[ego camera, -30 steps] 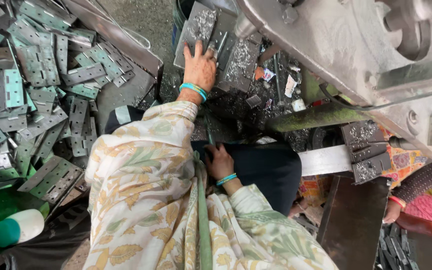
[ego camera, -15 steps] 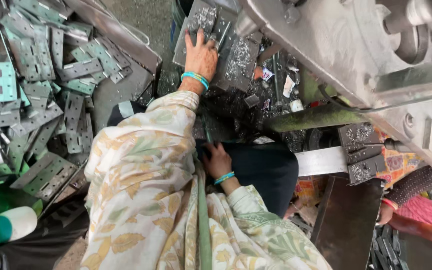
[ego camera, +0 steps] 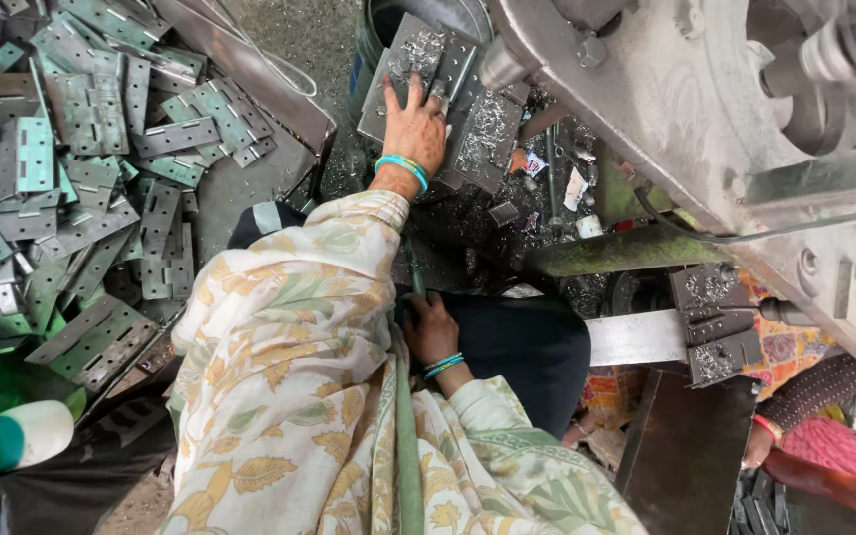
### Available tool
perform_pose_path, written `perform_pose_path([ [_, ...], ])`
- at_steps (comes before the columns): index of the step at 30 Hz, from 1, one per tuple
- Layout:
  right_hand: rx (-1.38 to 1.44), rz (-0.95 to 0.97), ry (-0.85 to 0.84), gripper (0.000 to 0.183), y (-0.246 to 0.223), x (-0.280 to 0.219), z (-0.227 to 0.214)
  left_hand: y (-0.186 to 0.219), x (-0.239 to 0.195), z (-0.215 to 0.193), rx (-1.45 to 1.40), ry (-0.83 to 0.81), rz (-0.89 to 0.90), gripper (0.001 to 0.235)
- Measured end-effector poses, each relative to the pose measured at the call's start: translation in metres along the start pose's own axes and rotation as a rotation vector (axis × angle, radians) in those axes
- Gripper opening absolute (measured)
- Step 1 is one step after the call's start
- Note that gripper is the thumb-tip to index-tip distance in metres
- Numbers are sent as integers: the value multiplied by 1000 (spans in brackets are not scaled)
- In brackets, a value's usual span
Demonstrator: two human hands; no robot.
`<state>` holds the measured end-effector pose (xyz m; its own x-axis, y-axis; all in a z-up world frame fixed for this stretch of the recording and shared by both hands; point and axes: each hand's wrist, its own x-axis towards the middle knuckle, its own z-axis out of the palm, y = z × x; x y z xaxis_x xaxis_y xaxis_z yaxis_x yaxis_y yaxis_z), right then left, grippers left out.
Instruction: The person places small metal hinge pieces into a stamping or punching machine by hand and operates the machine to process them. They then place the processed pieces into a container with other finished parts.
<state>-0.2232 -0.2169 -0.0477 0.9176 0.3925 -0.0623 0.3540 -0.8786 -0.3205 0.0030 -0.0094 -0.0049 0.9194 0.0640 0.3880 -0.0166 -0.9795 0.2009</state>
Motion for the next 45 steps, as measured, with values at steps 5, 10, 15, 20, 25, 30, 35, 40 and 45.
perform_pose_path([
  [5,36,-94,-28,37,20,8,5,-3,-24,-47,-92,10,-25,41],
  [10,160,-223,5,32,-4,28,-67,-58,-75,-128,-244,189,-130,40],
  [15,6,-53,-140,33,-52,33,-108,-157,-143,-118,-270,207,-408,34],
  [20,21,-111,-101,32,-52,35,-107,-243,-194,-8,-104,-117,-652,32],
  [25,5,-108,-128,32,-48,40,-103,-301,-190,84,260,19,-497,22],
  [30,31,-68,-156,32,-51,45,-104,-321,-180,96,225,-59,-438,26],
  [35,15,-74,-156,32,-53,44,-106,-297,-189,57,107,-130,-348,39],
  [40,22,-55,-168,33,-56,43,-108,-303,-192,50,-186,5,-490,39],
  [45,32,-40,-167,33,-58,43,-110,-319,-200,74,-380,291,-713,34],
])
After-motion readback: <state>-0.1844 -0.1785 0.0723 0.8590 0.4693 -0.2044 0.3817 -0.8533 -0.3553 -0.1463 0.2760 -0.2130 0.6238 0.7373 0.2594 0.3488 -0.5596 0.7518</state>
